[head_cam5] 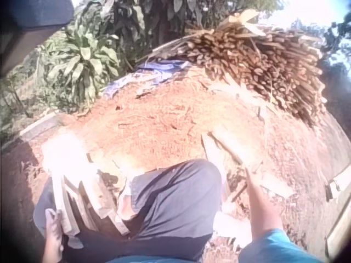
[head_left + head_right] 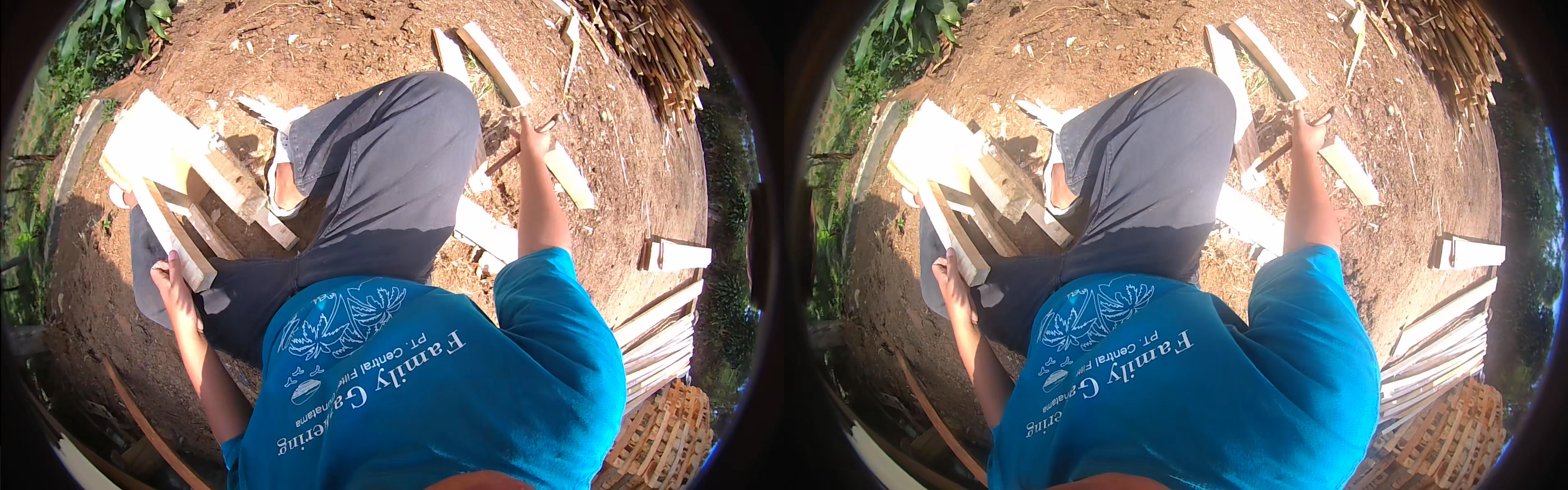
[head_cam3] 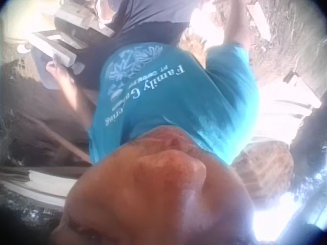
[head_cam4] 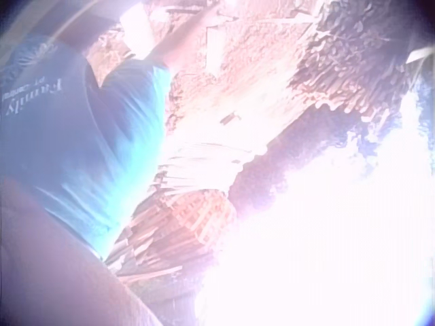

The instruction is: The person nails together small wooden pieces to assemble a frame and then retrieves a long board from a pile of lumber.

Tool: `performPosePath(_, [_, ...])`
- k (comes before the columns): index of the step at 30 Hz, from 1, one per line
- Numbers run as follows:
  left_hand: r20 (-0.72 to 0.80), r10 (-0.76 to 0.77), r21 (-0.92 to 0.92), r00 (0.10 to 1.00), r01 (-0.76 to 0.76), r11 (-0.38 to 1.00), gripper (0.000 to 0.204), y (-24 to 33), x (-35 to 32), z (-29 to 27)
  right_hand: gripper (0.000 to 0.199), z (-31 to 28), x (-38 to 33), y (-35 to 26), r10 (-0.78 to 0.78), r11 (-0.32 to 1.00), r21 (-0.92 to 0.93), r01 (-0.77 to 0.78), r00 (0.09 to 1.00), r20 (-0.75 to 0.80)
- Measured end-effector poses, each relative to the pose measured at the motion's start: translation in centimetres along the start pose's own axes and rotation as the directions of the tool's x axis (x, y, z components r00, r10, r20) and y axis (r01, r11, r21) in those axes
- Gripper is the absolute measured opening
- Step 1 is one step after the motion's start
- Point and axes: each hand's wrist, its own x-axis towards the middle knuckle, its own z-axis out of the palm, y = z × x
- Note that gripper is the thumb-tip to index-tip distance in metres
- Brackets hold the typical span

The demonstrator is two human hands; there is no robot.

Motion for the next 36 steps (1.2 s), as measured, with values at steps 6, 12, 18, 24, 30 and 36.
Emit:
performPosePath(6, [0.071,0.012,0.038,0.997,-0.015,0.999,0.034,1.0,0.6,-0.2,0.052,1.1,-11.8,3.8,-0.238,0.881,-0.305,0.362,0.896,0.375])
performPosePath(12, [0.011,0.197,0.13,0.98,-0.197,0.972,0.037,4.4,-0.4,-0.2,0.023,0.9,-12.9,2.6,-0.357,0.934,0.248,0.257,0.652,0.669])
performPosePath(18, [0.047,0.157,0.14,0.986,-0.162,0.977,0.041,5.2,-2.7,-1.0,0.031,-5.1,-14.3,-4.6,-0.336,0.919,0.392,0.04,0.599,0.726])
performPosePath(24, [0.054,0.162,0.085,0.985,-0.166,0.982,0.036,4.9,-4.8,-0.9,0.023,-9.2,-6.4,-3.0,-0.469,0.695,0.672,-0.254,0.548,0.693])
performPosePath(30, [0.074,0.233,0.08,0.97,-0.238,0.968,0.034,6.8,-5.4,-1.0,0.03,-16.3,-8.4,-8.8,-0.543,0.645,0.762,0.046,0.729,0.416])
performPosePath(36, [-0.009,0.528,-0.149,0.849,-0.524,0.839,0.032,13.9,-6.1,1.2,0.027,-15.6,-12.6,-18.2,-0.792,0.61,0.591,0.528,0.431,0.432])
